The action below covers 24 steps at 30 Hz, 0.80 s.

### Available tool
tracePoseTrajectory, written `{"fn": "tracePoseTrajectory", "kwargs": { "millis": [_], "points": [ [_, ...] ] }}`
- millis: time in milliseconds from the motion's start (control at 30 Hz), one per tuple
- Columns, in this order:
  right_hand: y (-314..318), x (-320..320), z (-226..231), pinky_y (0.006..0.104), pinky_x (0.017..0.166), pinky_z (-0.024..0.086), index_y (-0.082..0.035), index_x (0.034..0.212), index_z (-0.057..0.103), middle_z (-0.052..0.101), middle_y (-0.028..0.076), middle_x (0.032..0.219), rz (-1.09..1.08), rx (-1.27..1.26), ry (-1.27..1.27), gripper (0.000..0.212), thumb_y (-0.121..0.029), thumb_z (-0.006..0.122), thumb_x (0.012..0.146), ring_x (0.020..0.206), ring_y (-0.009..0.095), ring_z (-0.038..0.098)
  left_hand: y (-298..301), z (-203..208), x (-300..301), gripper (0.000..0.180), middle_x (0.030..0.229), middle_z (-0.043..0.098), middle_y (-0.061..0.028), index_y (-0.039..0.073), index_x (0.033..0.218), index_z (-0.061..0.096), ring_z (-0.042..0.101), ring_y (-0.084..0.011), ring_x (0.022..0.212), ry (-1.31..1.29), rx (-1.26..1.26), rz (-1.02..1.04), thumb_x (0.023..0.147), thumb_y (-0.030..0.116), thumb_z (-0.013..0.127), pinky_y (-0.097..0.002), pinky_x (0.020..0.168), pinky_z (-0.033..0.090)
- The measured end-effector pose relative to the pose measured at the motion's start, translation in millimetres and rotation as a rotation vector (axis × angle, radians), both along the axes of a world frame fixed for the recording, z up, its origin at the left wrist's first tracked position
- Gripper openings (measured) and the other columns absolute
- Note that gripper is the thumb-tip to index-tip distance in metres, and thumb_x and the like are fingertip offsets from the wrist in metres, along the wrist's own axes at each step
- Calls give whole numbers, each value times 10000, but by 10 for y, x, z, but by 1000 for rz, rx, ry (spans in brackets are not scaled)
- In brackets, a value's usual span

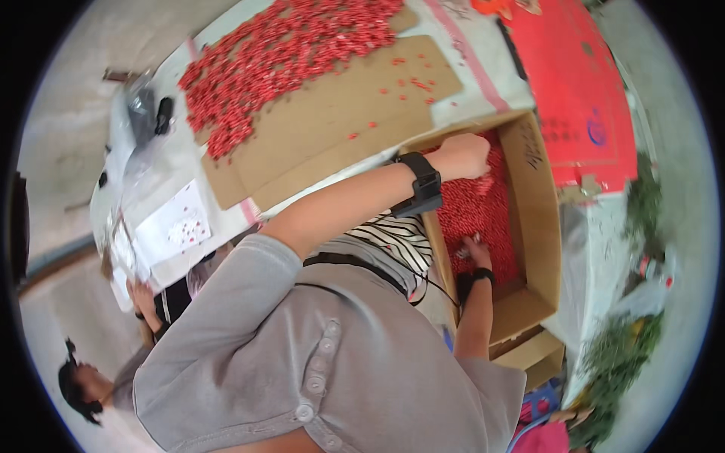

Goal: The person picks up bunches of red decorative berries from a cardboard sheet and places them into a cardboard box containing many similar items.

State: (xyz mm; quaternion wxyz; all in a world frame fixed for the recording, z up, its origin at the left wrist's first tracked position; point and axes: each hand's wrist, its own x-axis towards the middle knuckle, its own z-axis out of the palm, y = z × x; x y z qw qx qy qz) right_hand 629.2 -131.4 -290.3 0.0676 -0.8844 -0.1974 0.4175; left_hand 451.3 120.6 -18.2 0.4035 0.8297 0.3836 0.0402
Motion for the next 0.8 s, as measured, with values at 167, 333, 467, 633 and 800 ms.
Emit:
{"fn": "tracePoseTrajectory", "kwargs": {
  "millis": [167,333,467,633,800],
  "points": [
    [221,-251,486,259,462,351,-24,710,510,503,31,614,-135,48,368,310,-314,564,617,546,136,471,90,130,-1084,184,626,516,-36,30,726,522,480,-116,575,-585,-221,375,699,209,556,-240,525,389],
    [235,-205,514,270,439,345,3,816,485,501,48,646,-111,-57,283,390,-320,549,607,526,140,457,-12,154,-2453,107,643,494,-8,18,755,498,437,-54,570,-710,-100,1058,745,124,498,-185,495,355],
    [83,47,43,280,416,355,4,861,461,496,49,647,-151,-68,131,396,-289,549,610,510,146,457,-244,-205,-3036,88,636,475,2,33,741,461,396,-36,531,-894,-123,1347,744,111,501,-165,459,316],
    [183,-68,235,283,474,382,14,716,499,524,108,681,-50,-122,325,394,-320,553,513,575,191,505,-275,-495,-3192,87,636,472,11,30,746,456,379,-27,537,-903,4,1526,740,102,504,-159,462,297],
    [97,-13,182,273,478,363,7,765,468,513,97,687,-60,-117,299,447,-332,557,489,566,174,483,-169,-633,-3184,79,643,471,14,37,745,457,376,-28,524,-868,86,1566,738,96,509,-157,450,293]
  ]
}}
